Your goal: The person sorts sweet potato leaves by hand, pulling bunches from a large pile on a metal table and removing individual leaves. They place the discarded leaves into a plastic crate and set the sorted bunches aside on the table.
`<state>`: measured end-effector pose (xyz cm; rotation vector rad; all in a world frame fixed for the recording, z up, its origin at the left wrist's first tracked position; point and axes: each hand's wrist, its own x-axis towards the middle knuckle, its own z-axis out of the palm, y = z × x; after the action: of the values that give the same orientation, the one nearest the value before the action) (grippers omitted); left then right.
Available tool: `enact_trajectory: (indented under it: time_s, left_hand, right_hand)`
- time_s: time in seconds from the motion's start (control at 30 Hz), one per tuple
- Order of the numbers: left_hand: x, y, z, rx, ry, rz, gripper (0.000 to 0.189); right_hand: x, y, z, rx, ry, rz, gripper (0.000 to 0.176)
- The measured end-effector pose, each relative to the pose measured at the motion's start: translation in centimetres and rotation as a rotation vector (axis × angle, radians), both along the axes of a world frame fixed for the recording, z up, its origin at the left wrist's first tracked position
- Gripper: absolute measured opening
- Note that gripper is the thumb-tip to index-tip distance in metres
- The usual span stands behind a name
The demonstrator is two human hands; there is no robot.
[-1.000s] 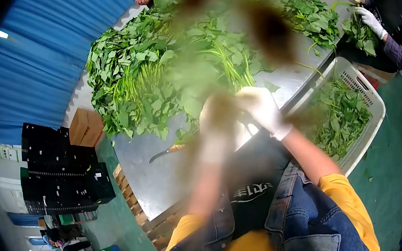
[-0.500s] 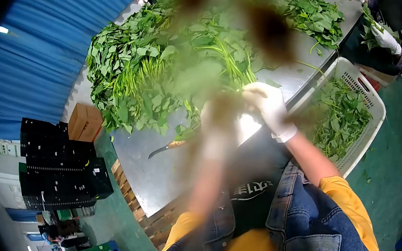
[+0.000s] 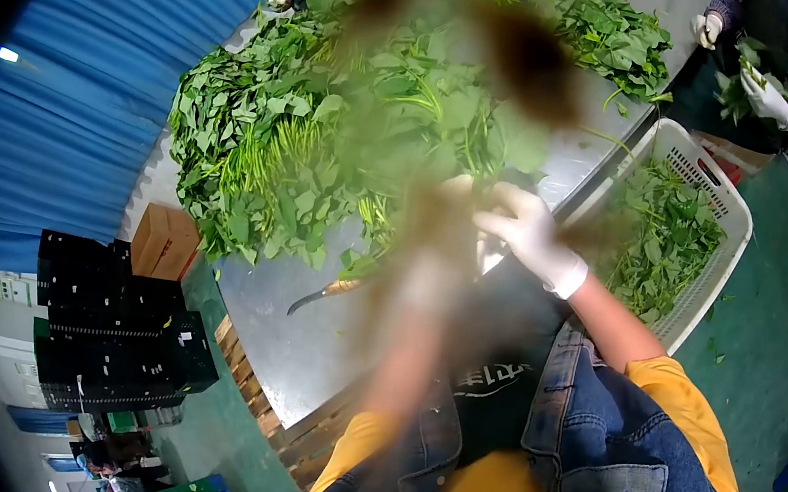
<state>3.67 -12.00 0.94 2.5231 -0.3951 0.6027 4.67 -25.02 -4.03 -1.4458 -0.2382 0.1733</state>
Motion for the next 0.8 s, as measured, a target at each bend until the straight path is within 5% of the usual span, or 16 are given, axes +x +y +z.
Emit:
enact_trajectory:
  time_s: [0.07, 0.1, 0.13, 0.23, 0.27, 0.3, 0.33, 0.4, 0.43, 0.47, 0.53, 0.6, 0.67, 0.73, 0.77, 0.8]
  left_hand:
    - [0.9, 0.1, 0.8, -0.821, 0.745, -0.095, 0.011]
    - [0.8, -0.2, -1.2, -0.483, 0.33, -0.126, 0.011]
    - [1.7, 0.9, -2.9, -0.35, 0.303, -0.313, 0.01]
    - [0.7, -0.6, -2.8, -0.842, 0.328, -0.019, 0.014]
    - [1.0, -0.2, -4.4, -0.92, 0.301, 0.036, 0.016]
    - [0.9, 0.7, -4.1, -1.384, 0.36, -0.014, 0.02]
    - [0.9, 2.0, -3.0, -1.385, 0.357, -0.013, 0.02]
    - [0.5, 4.6, 0.7, -1.369, -0.045, 0.243, 0.022]
    - [-0.7, 5.9, 2.2, -0.653, -0.15, 0.396, 0.024]
    - [-0.2, 7.6, 1.6, -1.554, -0.169, 0.231, 0.029]
    - [-0.5, 10.9, 0.1, -1.633, -0.221, 0.267, 0.029]
    - [-1.6, 12.7, -0.8, -1.669, -0.134, 0.221, 0.028]
    - [-2.9, 13.9, -1.2, -1.701, -0.052, 0.181, 0.027]
    - [-4.0, 14.8, -1.3, -1.751, 0.023, 0.111, 0.027]
    - [-4.5, 13.3, -0.1, -1.433, -0.074, 0.354, 0.027]
    - [-5.1, 13.6, 0.4, -1.432, -0.085, 0.366, 0.027]
  right_hand:
    - [-0.1, -0.8, -0.7, -0.101, -0.128, -0.02, 0.012]
    - [-0.2, -1.5, -1.2, -0.163, -0.046, 0.029, 0.017]
    - [-0.3, -1.8, -1.2, -0.164, -0.048, 0.028, 0.017]
    - [-0.7, -2.6, -1.0, -0.301, -0.278, -0.112, 0.02]
    - [-0.9, -3.0, 0.0, -0.161, -0.044, -0.147, 0.021]
    - [-0.2, -4.3, -2.3, -0.265, -0.151, -0.27, 0.024]
    - [0.8, -6.3, -4.8, -0.369, -0.259, -0.392, 0.028]
    - [2.7, -8.8, -4.6, 1.158, 0.177, -0.192, 0.037]
    - [2.9, -8.7, -2.9, 1.185, 0.196, -0.155, 0.045]
    - [3.4, -8.2, -1.9, 1.211, 0.252, -0.099, 0.049]
    - [3.7, -4.7, 0.2, 0.37, -0.02, -0.143, 0.049]
    - [3.9, -0.8, 3.6, 0.037, 0.155, 0.078, 0.044]
    - [6.9, 2.9, -0.7, -0.483, -0.574, 0.068, 0.042]
    - [8.2, 6.1, -1.1, -0.847, -0.987, -0.079, 0.04]
    - [9.3, 7.4, -1.0, -1.071, -0.953, -0.007, 0.035]
    - [10.2, 8.6, -1.6, -1.202, -0.97, -0.078, 0.024]
